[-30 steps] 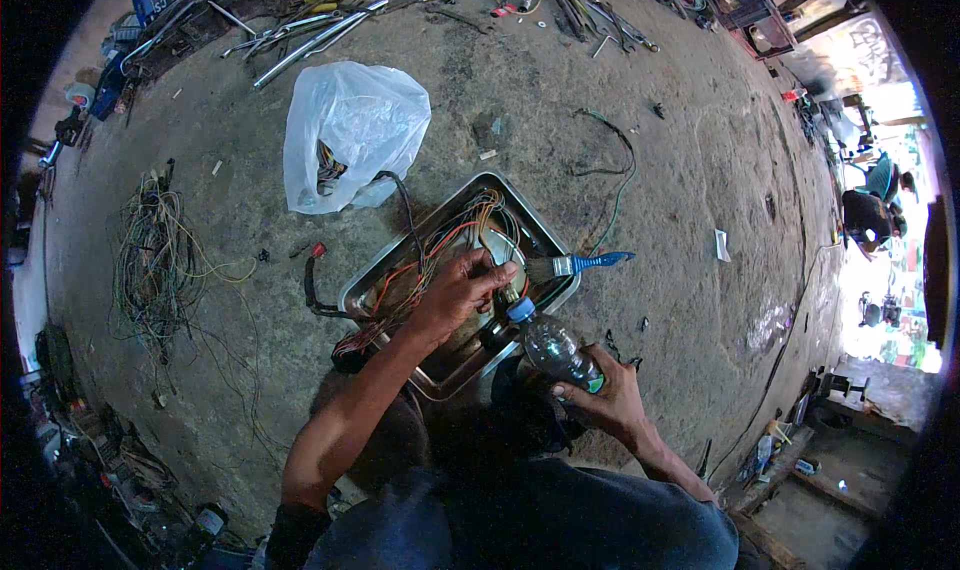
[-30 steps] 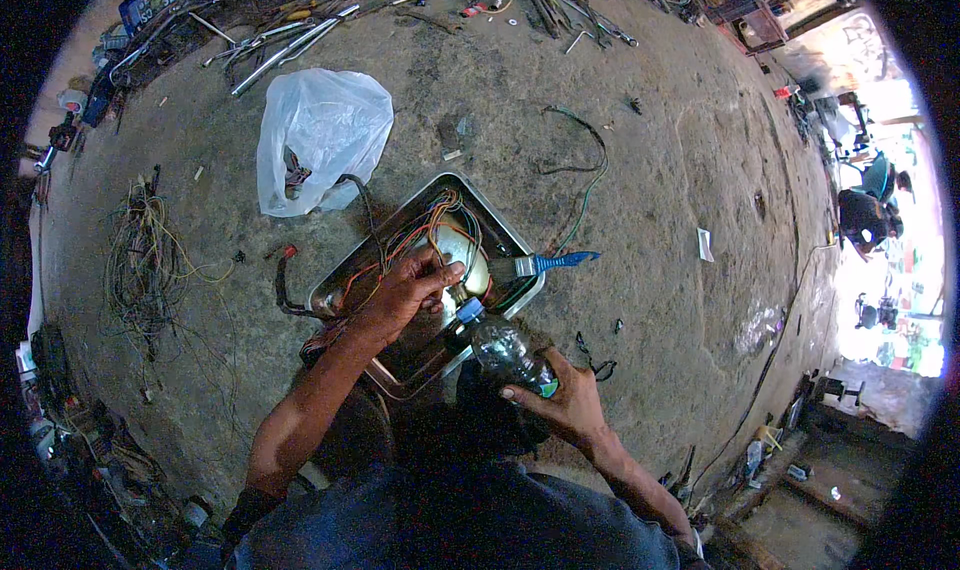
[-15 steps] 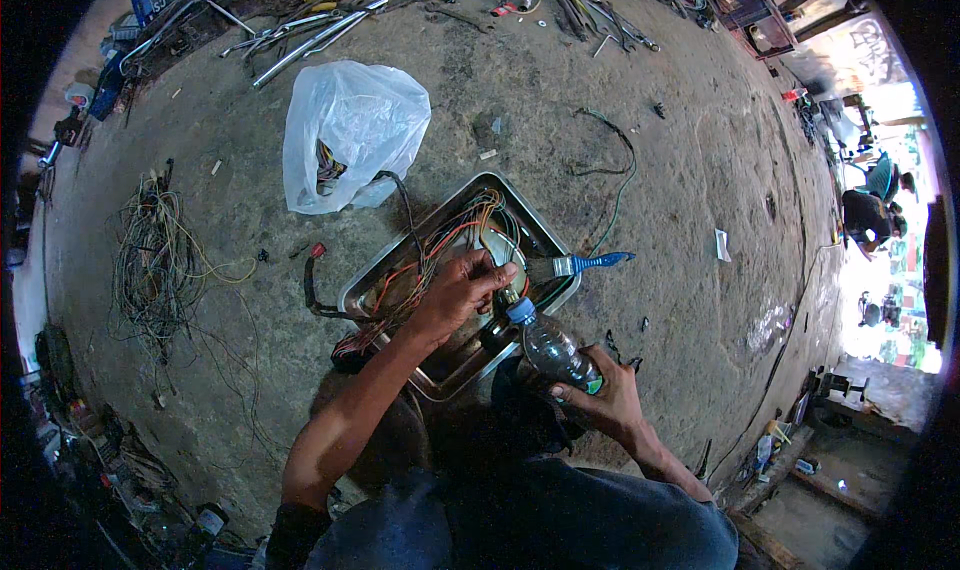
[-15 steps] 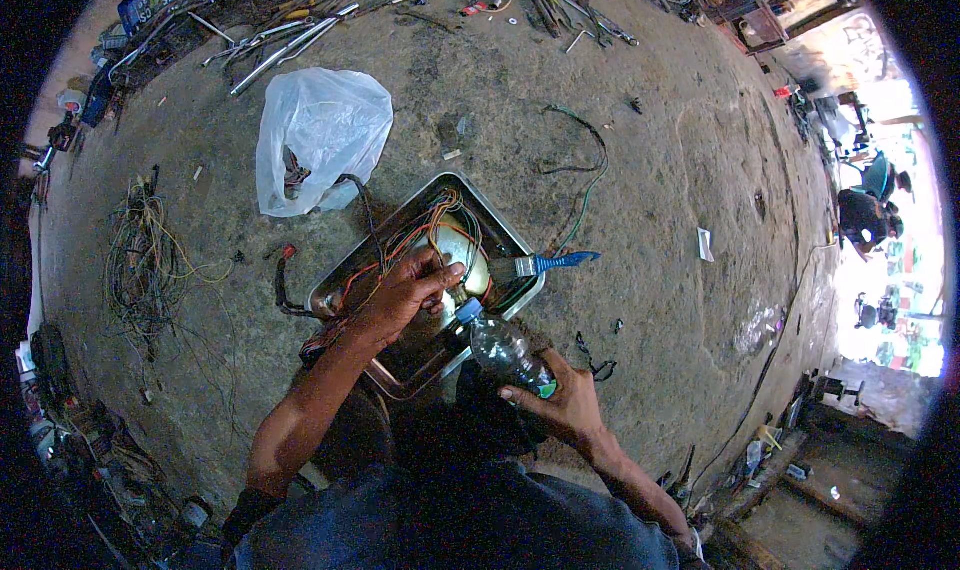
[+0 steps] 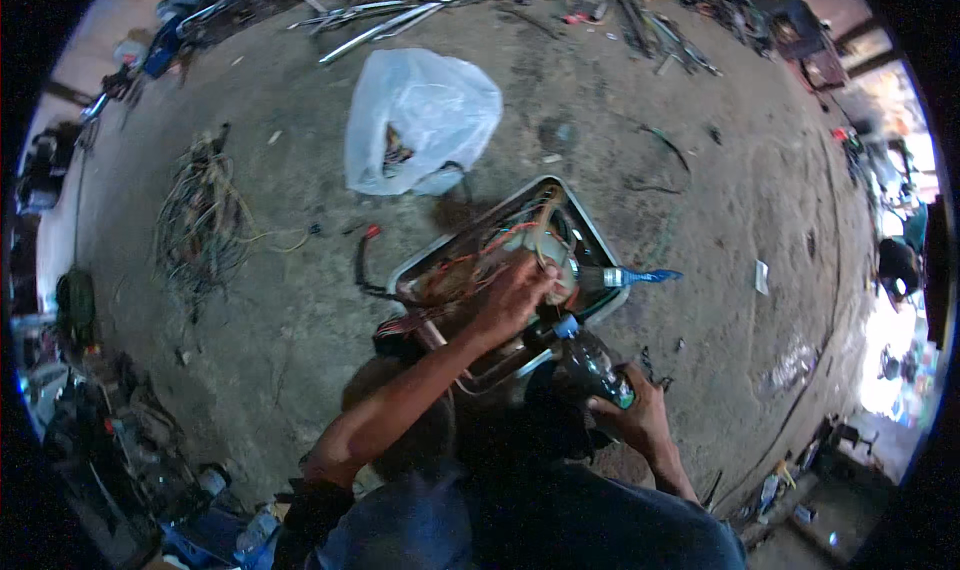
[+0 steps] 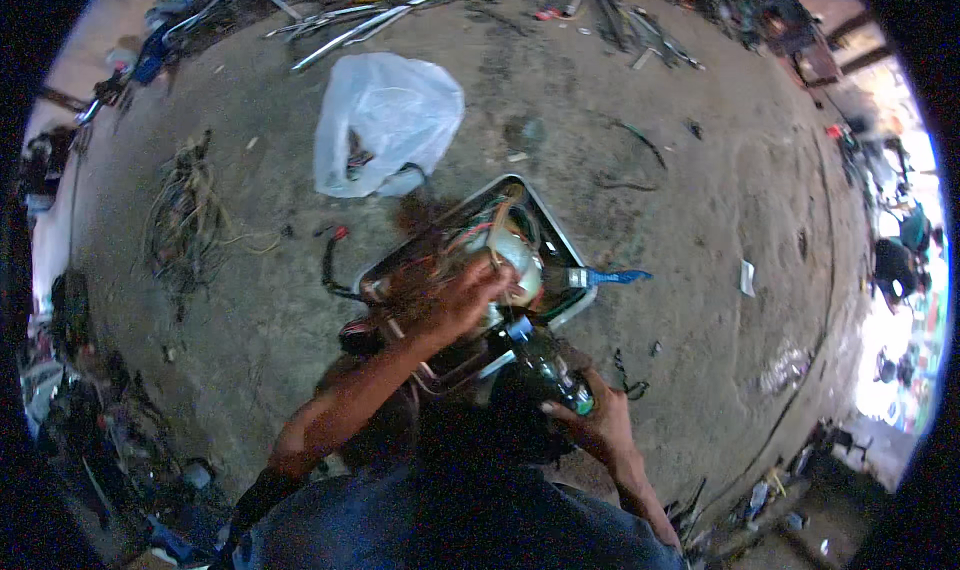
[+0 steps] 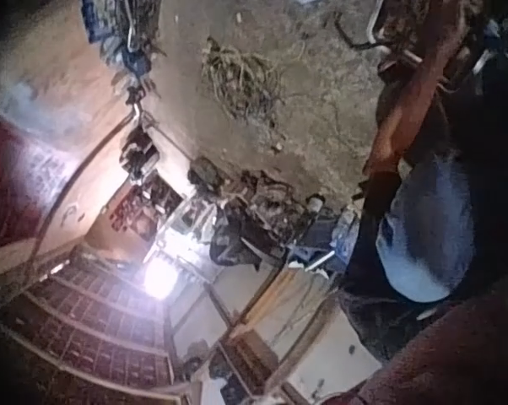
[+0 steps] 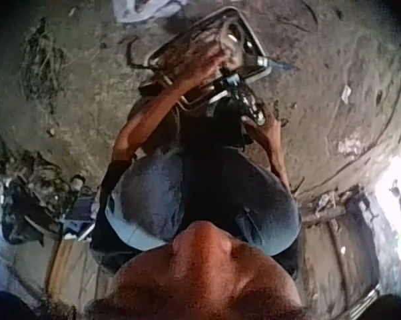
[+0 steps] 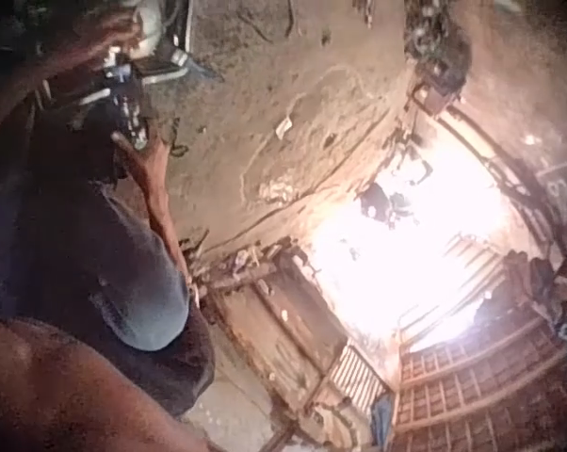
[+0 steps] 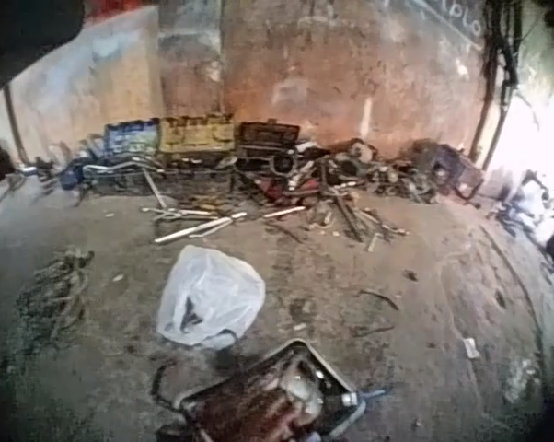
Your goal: Repairing and cleaning a motorcycle wiring harness on a workshop floor.
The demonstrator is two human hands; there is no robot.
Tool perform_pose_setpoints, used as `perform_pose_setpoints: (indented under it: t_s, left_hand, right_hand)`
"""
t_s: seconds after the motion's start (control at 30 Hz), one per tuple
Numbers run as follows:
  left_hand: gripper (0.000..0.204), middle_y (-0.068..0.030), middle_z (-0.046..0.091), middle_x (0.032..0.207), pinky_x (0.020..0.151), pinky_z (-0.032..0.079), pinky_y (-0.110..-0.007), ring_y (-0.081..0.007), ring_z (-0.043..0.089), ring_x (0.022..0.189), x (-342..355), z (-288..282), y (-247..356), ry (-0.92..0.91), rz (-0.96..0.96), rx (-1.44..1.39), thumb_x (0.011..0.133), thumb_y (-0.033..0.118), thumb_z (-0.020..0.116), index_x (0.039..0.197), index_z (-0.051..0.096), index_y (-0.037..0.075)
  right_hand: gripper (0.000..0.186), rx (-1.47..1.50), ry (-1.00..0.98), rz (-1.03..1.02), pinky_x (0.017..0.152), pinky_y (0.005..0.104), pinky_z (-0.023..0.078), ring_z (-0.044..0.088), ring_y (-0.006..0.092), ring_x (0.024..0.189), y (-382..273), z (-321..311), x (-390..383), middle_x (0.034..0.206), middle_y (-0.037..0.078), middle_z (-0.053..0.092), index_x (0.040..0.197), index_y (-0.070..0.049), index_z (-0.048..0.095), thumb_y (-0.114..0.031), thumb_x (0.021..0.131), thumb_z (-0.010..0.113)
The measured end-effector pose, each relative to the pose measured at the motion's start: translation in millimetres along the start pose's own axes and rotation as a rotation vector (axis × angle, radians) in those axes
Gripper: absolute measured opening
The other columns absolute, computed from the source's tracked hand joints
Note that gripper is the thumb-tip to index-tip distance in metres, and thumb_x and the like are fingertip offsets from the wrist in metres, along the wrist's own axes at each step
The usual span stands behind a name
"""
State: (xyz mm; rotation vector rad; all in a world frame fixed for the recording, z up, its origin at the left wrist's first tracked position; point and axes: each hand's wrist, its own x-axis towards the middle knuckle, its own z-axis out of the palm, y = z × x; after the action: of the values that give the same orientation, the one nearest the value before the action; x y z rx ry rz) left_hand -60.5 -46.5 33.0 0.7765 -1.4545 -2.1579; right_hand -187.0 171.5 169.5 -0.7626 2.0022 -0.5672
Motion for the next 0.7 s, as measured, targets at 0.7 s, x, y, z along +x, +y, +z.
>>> perform_pose_setpoints:
  t_s: [0.7]
  left_hand:
    - [0.033,-0.0147,0.061,0.073,0.071,0.047,-0.046,-0.032,0.061,0.069,-17,11,-22,0.213,0.216,0.635,0.107,0.024,0.041,0.088,0.055,0.001]
  right_hand:
    - [0.068,-0.028,0.286,-0.058,0.084,0.039,0.053,0.067,0.0278,0.099,35,32,-6,0.109,0.019,0.069,0.125,-0.001,0.056,-0.023,0.07,0.09]
